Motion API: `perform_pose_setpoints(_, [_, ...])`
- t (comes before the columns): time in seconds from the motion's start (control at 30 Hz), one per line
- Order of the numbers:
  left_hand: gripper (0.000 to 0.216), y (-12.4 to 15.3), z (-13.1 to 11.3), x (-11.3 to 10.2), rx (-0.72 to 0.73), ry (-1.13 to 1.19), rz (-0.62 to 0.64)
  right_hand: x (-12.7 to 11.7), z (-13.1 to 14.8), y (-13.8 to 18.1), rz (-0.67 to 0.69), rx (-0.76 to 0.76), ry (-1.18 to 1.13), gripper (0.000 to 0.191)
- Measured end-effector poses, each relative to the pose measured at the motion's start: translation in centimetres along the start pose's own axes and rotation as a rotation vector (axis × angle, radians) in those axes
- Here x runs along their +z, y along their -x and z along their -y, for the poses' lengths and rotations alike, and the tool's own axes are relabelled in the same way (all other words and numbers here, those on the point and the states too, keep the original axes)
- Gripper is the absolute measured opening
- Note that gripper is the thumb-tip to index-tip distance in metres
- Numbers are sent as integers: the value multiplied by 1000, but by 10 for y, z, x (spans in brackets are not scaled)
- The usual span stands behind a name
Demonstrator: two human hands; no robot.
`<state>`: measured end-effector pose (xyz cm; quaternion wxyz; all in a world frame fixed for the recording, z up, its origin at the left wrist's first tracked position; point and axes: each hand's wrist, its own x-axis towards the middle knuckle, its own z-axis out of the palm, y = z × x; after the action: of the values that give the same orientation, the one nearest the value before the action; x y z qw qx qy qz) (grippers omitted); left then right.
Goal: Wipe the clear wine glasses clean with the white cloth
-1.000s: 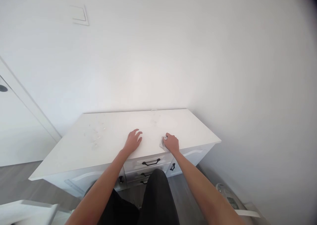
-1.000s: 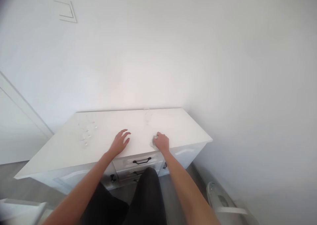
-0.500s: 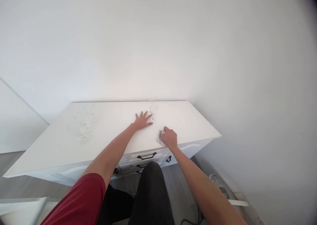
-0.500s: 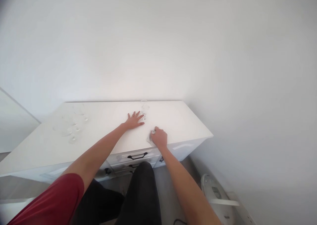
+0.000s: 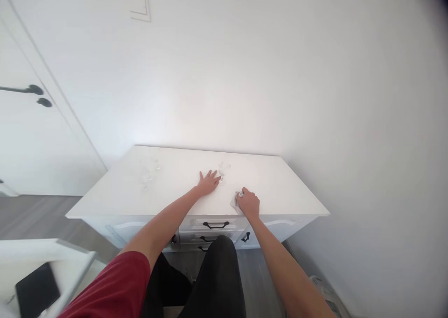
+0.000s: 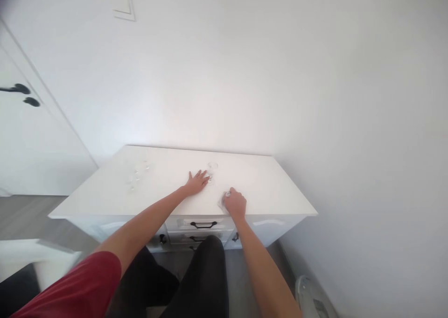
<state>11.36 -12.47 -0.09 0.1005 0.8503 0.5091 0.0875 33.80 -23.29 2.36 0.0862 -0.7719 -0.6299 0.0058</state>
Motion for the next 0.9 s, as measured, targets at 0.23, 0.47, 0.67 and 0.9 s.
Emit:
perform_pose_setpoints(0.23, [51,98,66,-19,-30,-32,-37,3,-1,5,-24,-13,-26,30])
perform_pose_setpoints(0.47, [51,139,133,-46,-95,-21,-70,4,0,5,-43,-21,-55,27])
perform_pose_setpoints(0.67, [48,145,157,-44,-144,4,-183,6,-1,3,-42,-14,-60,29])
perform_pose_setpoints(0.9, [47,144,163,-34,-165,59,-302,9,-1,2,-45,-12,-84,28])
